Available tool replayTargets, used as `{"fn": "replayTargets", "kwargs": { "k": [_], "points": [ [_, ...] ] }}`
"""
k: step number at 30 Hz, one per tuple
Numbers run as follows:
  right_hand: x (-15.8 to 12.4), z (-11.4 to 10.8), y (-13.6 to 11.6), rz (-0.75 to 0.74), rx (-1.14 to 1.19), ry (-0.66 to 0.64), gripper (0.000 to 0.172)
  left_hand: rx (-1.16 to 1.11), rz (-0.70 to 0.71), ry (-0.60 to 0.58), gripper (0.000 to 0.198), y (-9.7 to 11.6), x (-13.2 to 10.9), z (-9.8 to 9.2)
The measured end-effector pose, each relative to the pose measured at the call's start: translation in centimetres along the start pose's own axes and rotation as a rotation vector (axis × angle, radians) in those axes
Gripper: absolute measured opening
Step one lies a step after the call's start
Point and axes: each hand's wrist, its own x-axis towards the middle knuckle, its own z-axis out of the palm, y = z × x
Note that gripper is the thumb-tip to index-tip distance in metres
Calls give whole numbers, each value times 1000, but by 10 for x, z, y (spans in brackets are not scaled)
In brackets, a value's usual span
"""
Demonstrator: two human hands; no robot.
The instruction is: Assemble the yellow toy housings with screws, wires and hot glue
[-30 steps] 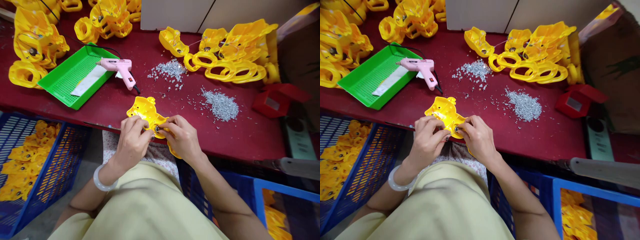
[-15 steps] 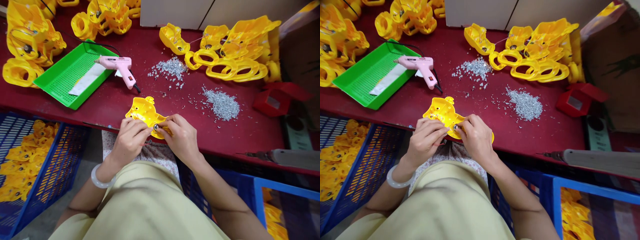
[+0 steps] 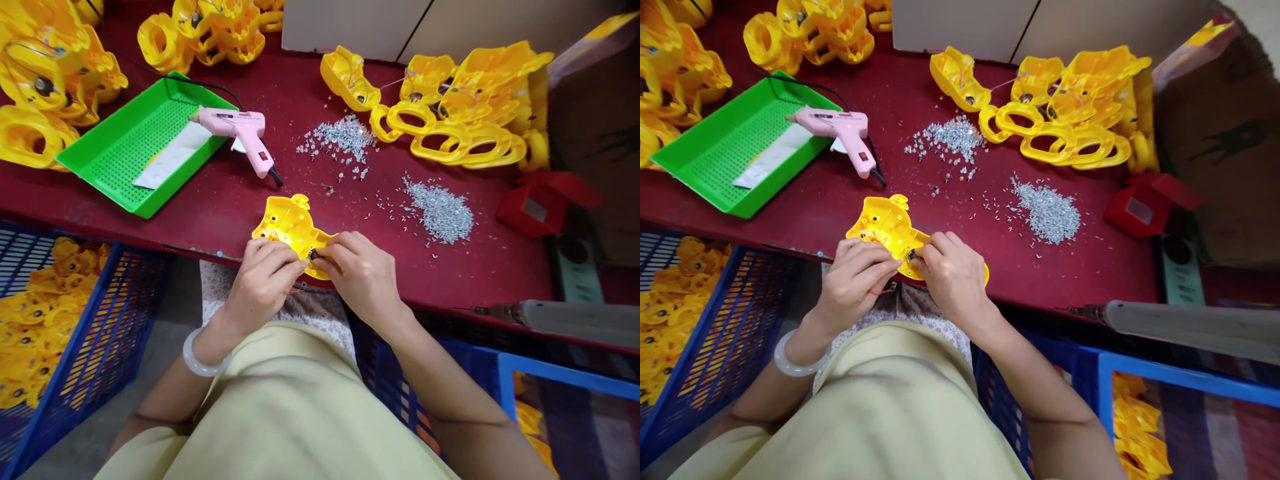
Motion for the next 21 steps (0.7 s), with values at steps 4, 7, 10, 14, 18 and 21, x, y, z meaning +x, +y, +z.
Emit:
{"fn": "replayTargets", "kwargs": {
  "k": [4, 7, 10, 14, 18, 21],
  "points": [
    [-2, 3, 0, -59, -30, 76, 14, 7, 2, 4, 15, -1, 0, 2],
    [-4, 6, 2, -68, 50, 140, 9, 9, 10, 1, 16, -1, -1, 2],
    [-5, 7, 4, -70, 74, 158, 7, -2, 2, -3, 15, -1, -2, 2],
    [-4, 7, 4, -54, 76, 138, 7, -6, -9, -9, 16, 0, -2, 1],
    [-3, 6, 2, -44, 60, 117, 10, -8, -1, -1, 15, -1, -1, 1],
    [-1, 6, 2, -53, 27, 111, 11, -5, -8, -11, 14, 0, -1, 2]
  ]
}}
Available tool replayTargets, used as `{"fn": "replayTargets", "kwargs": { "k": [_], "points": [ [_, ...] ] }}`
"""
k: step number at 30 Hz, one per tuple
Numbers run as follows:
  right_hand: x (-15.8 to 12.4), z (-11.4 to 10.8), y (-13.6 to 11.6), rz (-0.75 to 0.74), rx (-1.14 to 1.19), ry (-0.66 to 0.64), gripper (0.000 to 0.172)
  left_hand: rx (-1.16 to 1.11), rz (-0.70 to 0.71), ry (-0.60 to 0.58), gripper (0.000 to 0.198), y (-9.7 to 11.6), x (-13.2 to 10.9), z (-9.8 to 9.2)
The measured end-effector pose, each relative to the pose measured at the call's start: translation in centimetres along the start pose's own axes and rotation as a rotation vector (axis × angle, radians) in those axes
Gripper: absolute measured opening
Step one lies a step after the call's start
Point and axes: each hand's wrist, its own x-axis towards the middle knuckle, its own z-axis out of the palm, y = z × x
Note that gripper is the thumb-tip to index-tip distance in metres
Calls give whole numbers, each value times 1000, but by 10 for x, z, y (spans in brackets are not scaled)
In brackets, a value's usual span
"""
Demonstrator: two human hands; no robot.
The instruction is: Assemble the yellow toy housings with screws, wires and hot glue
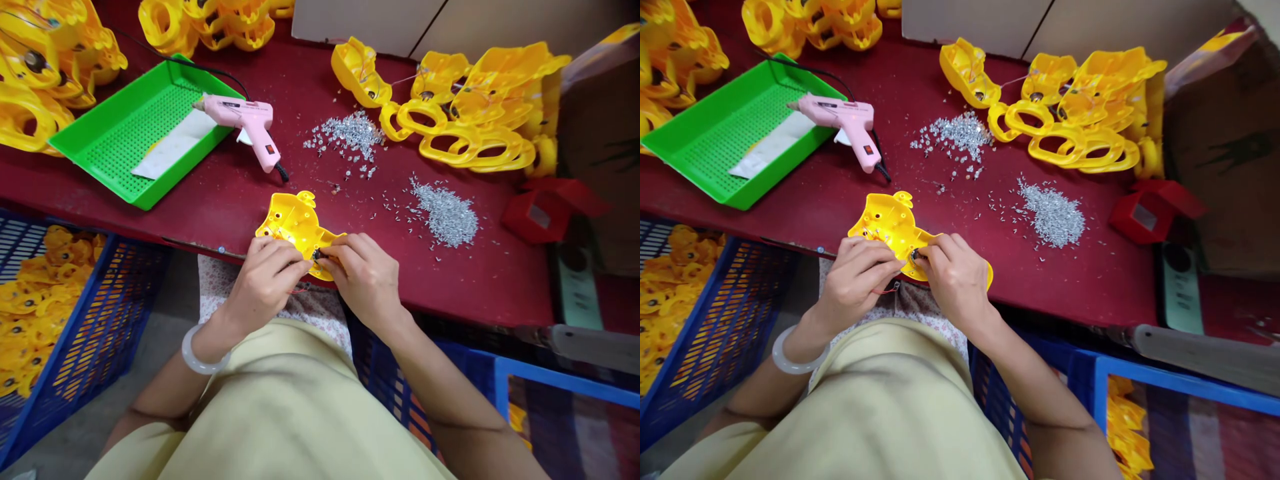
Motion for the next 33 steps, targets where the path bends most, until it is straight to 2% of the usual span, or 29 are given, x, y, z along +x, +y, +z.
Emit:
{"fn": "replayTargets", "kwargs": {
  "k": [5, 10, 16, 19, 22, 24, 26, 29, 33],
  "points": [
    [-1, -3, 0, -13, 2, -38, 8, 7, 10, 18, 13, 1, 1, 0],
    [-9, -11, -5, -20, -8, 15, 14, 10, 18, 5, 18, 0, 2, -1],
    [-13, -15, -2, -60, -23, -85, 16, 16, 5, 23, 15, 4, 2, 1],
    [-12, -15, 2, -80, -27, -84, 16, -1, 18, 27, 9, 6, 3, -1],
    [-13, -16, 6, -94, -22, -72, 16, -24, 22, 117, 6, 7, 7, -5],
    [-13, -16, 7, -97, -9, -67, 15, 20, -2, 199, 6, 7, 11, -8],
    [-14, -16, 8, -91, 1, -70, 15, 76, -41, 227, 6, 6, 15, -10],
    [-14, -17, 10, -82, 5, -81, 15, 174, -132, 172, 5, 3, 22, -12],
    [-16, -17, 12, -78, 6, -83, 16, 346, -233, 9, 15, -2, 33, -13]
  ]
}}
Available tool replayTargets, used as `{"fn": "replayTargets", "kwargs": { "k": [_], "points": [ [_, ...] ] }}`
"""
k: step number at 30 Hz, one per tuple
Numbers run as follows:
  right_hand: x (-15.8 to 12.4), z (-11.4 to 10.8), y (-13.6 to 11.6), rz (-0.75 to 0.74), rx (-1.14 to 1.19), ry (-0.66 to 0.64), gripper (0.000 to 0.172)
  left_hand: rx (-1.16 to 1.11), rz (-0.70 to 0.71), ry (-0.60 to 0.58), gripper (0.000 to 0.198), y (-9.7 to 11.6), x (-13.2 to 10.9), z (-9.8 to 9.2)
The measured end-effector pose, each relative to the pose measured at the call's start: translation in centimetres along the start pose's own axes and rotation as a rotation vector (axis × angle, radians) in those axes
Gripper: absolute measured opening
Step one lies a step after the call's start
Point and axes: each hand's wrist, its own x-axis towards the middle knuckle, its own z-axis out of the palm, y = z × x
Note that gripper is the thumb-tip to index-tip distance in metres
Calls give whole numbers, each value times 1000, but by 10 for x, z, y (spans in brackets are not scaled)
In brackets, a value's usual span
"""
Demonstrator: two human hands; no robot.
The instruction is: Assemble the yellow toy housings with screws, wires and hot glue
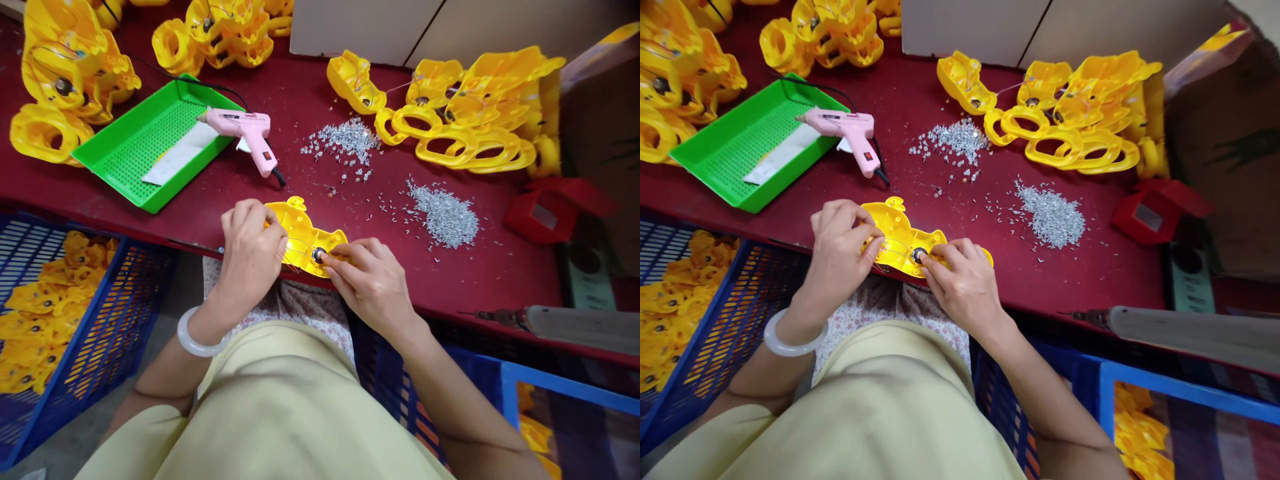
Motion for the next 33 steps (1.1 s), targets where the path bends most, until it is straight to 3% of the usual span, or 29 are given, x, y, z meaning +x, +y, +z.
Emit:
{"fn": "replayTargets", "kwargs": {
  "k": [6, 13, 18, 27, 33],
  "points": [
    [-2, 2, 1, 18, 65, 9, 17, 169, 95, -173, 22, -5, 21, -5],
    [-2, 6, 0, 10, 64, 87, 17, 26, 262, -134, 21, 6, 21, -16],
    [-3, 8, -1, 48, 77, 91, 17, -55, 347, -194, 22, 17, 10, -17],
    [-6, 11, -2, 70, 83, 111, 18, -261, 275, -230, 15, -10, 13, -20],
    [-5, 10, -2, 60, 115, 117, 17, -342, 284, -368, 16, -24, 28, -28]
  ]
}}
